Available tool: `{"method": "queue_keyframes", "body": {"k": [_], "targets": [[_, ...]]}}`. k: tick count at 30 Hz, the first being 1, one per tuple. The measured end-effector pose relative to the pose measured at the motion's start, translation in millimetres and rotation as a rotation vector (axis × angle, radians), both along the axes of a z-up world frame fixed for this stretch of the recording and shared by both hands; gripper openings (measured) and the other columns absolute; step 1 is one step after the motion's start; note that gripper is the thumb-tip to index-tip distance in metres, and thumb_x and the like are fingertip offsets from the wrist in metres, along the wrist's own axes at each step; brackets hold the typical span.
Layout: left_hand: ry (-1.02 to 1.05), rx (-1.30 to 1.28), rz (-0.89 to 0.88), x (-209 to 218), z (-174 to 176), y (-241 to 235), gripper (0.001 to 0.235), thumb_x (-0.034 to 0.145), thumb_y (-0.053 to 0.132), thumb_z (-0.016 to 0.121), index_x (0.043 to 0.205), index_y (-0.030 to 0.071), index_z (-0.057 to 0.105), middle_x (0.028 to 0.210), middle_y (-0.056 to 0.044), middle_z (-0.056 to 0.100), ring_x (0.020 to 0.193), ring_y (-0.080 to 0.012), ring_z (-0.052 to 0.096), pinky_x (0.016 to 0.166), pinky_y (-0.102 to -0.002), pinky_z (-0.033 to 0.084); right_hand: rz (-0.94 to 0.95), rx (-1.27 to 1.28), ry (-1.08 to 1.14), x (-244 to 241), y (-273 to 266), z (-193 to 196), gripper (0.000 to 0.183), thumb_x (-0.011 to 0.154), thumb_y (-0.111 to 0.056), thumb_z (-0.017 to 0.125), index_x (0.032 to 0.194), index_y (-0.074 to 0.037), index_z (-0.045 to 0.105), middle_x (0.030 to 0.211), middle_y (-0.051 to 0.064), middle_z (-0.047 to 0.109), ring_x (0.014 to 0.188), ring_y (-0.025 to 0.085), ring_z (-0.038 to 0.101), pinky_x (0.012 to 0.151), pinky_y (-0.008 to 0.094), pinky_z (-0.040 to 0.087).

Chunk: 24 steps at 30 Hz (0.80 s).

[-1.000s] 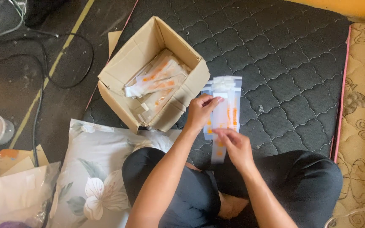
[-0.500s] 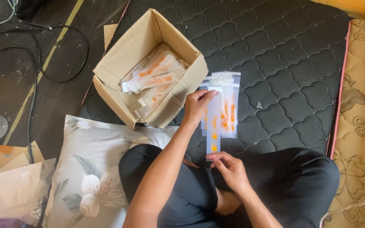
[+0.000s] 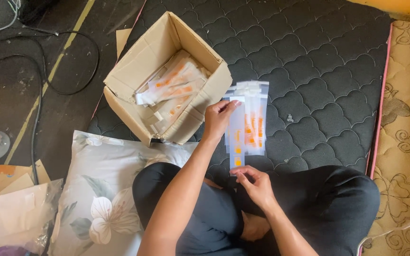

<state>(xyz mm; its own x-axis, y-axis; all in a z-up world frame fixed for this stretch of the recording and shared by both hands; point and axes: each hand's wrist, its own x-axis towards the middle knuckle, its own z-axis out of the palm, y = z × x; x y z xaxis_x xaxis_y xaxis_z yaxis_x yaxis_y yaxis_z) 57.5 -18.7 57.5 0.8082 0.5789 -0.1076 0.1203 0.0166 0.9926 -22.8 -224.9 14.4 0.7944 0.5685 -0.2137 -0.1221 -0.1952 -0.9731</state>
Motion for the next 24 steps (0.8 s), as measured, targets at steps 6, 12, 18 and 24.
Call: {"method": "queue_keyframes", "body": {"k": [6,12,18,24], "targets": [[0.043,0.005,0.036,5,-24,6,0.021,0.091,0.036,0.078,0.089,0.016,0.080,0.066,-0.002,0.062,0.067,-0.0088,0.053,0.062,-0.026,0.044,-0.012,0.058,-0.070,1,4,-9,0.015,0.088,-0.007,0.071,0.092,-0.010,0.085,0.081,0.008,0.080,0.068,0.015,0.072,0.069,0.032,0.056],[0.020,0.062,0.018,1,-19,6,0.022,0.091,0.035,0.077,0.087,0.014,0.080,0.057,-0.002,0.059,0.064,-0.0076,0.052,0.059,-0.025,0.043,-0.051,-0.012,-0.070,1,7,-6,0.014,0.088,-0.009,0.072,0.093,-0.011,0.085,0.073,0.008,0.078,0.065,0.015,0.070,0.068,0.032,0.055],[0.069,0.174,-0.003,1,-28,12,0.024,0.092,0.034,0.074,0.085,0.011,0.079,0.049,-0.003,0.060,0.050,-0.0123,0.056,0.056,-0.026,0.047,-0.103,-0.155,0.012,5,11,-3,0.018,0.093,-0.018,0.069,0.106,-0.013,0.080,0.073,0.009,0.077,0.067,0.016,0.071,0.070,0.033,0.055],[0.198,0.425,-0.074,3,-39,1,0.019,0.092,0.034,0.069,0.091,0.019,0.080,0.078,-0.003,0.077,0.070,-0.0227,0.069,0.068,-0.033,0.054,-0.163,-0.175,0.245,16,22,-35,0.043,0.094,-0.026,0.067,0.134,-0.010,0.066,0.103,0.021,0.075,0.081,0.025,0.073,0.069,0.034,0.058]]}}
